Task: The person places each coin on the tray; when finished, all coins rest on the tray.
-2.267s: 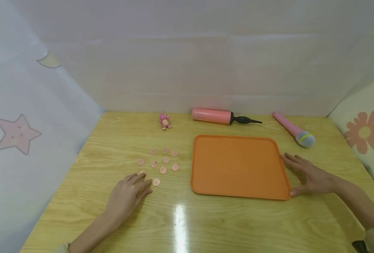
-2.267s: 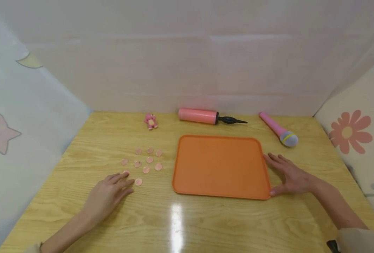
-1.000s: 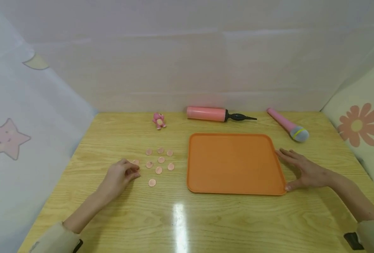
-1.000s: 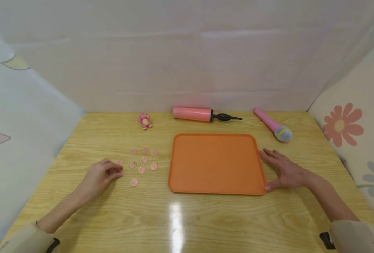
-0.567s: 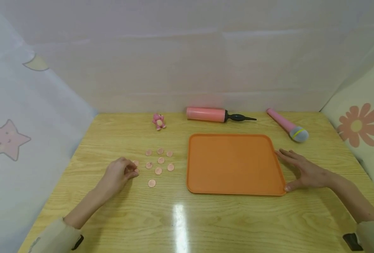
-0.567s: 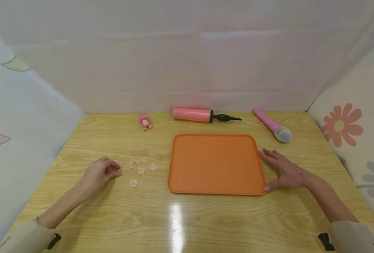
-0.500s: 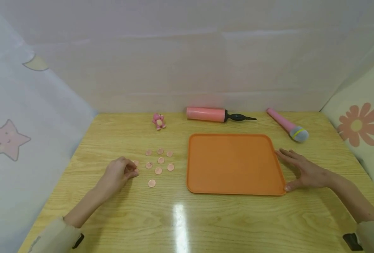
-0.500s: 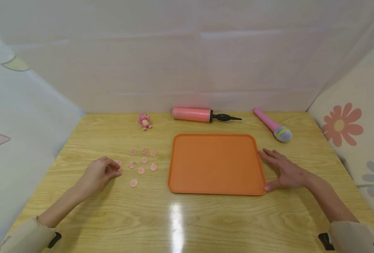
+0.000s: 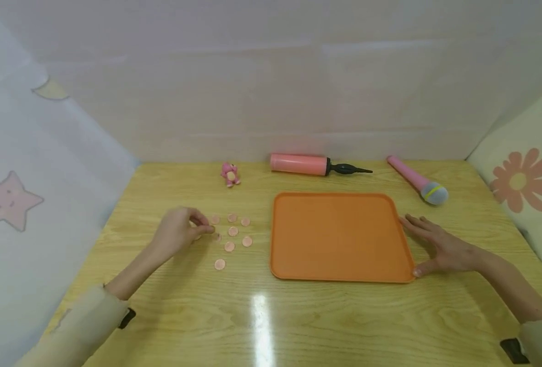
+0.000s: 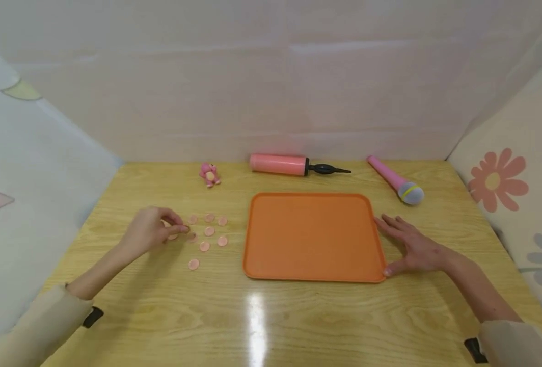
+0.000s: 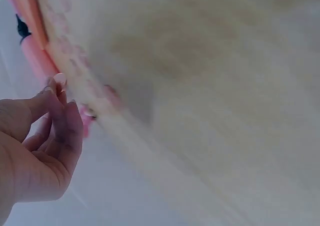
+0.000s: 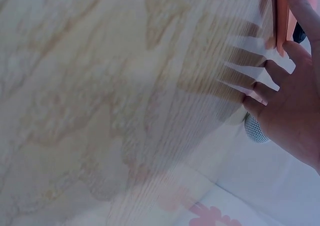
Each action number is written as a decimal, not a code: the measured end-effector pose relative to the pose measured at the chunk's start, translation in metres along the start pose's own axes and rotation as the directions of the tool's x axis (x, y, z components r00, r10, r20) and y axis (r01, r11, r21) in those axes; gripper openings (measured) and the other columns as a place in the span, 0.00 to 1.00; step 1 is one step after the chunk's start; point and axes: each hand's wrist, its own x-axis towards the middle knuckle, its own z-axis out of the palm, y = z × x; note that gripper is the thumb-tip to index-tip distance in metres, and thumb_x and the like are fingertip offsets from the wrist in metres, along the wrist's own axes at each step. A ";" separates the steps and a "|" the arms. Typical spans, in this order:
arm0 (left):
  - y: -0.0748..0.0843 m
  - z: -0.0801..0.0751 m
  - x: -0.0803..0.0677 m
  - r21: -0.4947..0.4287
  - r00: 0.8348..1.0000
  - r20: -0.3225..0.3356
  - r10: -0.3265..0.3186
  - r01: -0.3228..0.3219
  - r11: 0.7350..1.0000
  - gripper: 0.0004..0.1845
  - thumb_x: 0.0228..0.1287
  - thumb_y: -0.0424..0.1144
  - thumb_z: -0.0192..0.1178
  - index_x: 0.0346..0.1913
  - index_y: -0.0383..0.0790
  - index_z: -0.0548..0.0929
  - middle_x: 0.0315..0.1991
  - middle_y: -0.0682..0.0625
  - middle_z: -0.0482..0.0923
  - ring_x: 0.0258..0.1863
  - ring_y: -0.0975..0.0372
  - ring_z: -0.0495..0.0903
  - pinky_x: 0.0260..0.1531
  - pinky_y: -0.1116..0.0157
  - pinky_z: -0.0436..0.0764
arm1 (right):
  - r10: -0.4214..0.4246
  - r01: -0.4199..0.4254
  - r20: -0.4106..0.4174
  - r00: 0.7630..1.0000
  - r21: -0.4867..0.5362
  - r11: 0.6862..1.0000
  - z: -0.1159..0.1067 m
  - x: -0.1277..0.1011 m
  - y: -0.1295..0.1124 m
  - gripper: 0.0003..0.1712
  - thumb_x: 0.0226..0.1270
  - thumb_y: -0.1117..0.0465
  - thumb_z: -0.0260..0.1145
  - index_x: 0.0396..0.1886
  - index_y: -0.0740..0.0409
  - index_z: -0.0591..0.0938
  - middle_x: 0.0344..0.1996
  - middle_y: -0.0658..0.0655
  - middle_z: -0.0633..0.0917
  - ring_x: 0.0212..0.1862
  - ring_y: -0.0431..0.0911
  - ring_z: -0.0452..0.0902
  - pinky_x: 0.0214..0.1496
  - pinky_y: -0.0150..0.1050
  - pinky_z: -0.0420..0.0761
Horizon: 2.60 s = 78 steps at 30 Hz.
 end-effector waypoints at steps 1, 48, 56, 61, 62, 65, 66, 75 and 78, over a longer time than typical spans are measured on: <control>0.009 0.001 0.012 -0.029 1.000 0.007 0.005 -0.004 1.000 0.08 0.56 0.41 0.72 0.30 0.40 0.87 0.29 0.50 0.85 0.16 0.61 0.74 0.16 0.67 0.72 | 0.003 -0.003 0.001 1.000 -0.001 1.000 -0.001 -0.001 0.000 0.66 0.43 0.54 0.82 0.77 0.63 0.52 0.69 0.82 0.50 0.65 0.84 0.37 0.54 0.82 0.43; 0.065 0.029 0.057 0.139 0.964 -0.012 0.265 -0.261 0.955 0.19 0.63 0.43 0.67 0.52 0.35 0.82 0.51 0.40 0.80 0.47 0.48 0.81 0.36 0.56 0.83 | 0.041 -0.041 0.008 0.999 -0.037 0.998 0.001 -0.002 0.000 0.65 0.45 0.52 0.81 0.76 0.66 0.52 0.70 0.81 0.49 0.66 0.84 0.35 0.53 0.82 0.45; -0.033 0.015 -0.025 0.283 0.983 -0.109 0.145 -0.109 0.953 0.26 0.68 0.37 0.60 0.61 0.20 0.71 0.58 0.23 0.69 0.56 0.31 0.70 0.49 0.39 0.74 | 0.064 -0.064 -0.014 0.998 -0.026 0.998 -0.010 -0.013 0.003 0.65 0.43 0.55 0.82 0.77 0.63 0.52 0.71 0.80 0.50 0.66 0.84 0.35 0.53 0.82 0.44; -0.054 0.040 -0.053 0.300 0.981 -0.116 0.157 -0.116 0.947 0.27 0.73 0.39 0.55 0.64 0.18 0.67 0.62 0.20 0.63 0.60 0.28 0.63 0.53 0.35 0.67 | 0.048 -0.049 -0.010 0.999 -0.042 0.998 -0.013 -0.014 0.006 0.66 0.42 0.55 0.82 0.77 0.62 0.52 0.70 0.80 0.51 0.65 0.84 0.37 0.52 0.82 0.46; -0.054 0.044 -0.055 0.321 0.978 -0.124 0.170 -0.123 0.939 0.27 0.73 0.39 0.55 0.63 0.18 0.68 0.62 0.20 0.63 0.60 0.27 0.63 0.53 0.35 0.68 | 0.046 -0.047 -0.008 0.999 -0.044 0.998 -0.013 -0.013 0.007 0.67 0.42 0.55 0.82 0.77 0.62 0.52 0.70 0.80 0.51 0.65 0.84 0.37 0.52 0.82 0.46; -0.052 0.048 -0.057 0.400 0.961 -0.149 0.231 -0.155 0.903 0.25 0.71 0.35 0.56 0.60 0.15 0.70 0.60 0.19 0.65 0.58 0.27 0.65 0.52 0.36 0.69 | 0.052 -0.052 -0.015 0.999 -0.037 0.998 -0.011 -0.012 0.011 0.67 0.42 0.55 0.82 0.77 0.63 0.52 0.71 0.80 0.51 0.66 0.84 0.37 0.53 0.82 0.46; -0.050 0.049 -0.057 0.420 0.957 -0.149 0.247 -0.165 0.892 0.25 0.70 0.35 0.56 0.59 0.14 0.70 0.59 0.19 0.65 0.57 0.27 0.66 0.51 0.36 0.70 | 0.053 -0.054 -0.013 0.998 -0.031 0.998 -0.010 -0.013 0.011 0.66 0.42 0.56 0.82 0.76 0.64 0.53 0.71 0.79 0.51 0.66 0.83 0.37 0.53 0.81 0.46; -0.031 0.062 -0.054 0.313 0.991 -0.037 0.131 -0.113 0.943 0.33 0.78 0.48 0.43 0.76 0.33 0.51 0.73 0.25 0.42 0.70 0.31 0.46 0.57 0.28 0.54 | 0.041 -0.041 0.004 0.999 -0.009 0.999 -0.011 -0.014 0.011 0.61 0.45 0.57 0.81 0.74 0.71 0.56 0.73 0.76 0.48 0.67 0.82 0.37 0.54 0.81 0.44; -0.031 0.063 -0.053 0.296 0.993 0.000 0.116 -0.111 0.949 0.34 0.78 0.49 0.41 0.76 0.32 0.49 0.74 0.27 0.40 0.71 0.32 0.41 0.58 0.27 0.48 | 0.030 -0.030 0.007 1.000 -0.011 0.999 -0.012 -0.011 0.010 0.61 0.45 0.57 0.81 0.73 0.73 0.56 0.71 0.79 0.49 0.66 0.83 0.37 0.54 0.81 0.44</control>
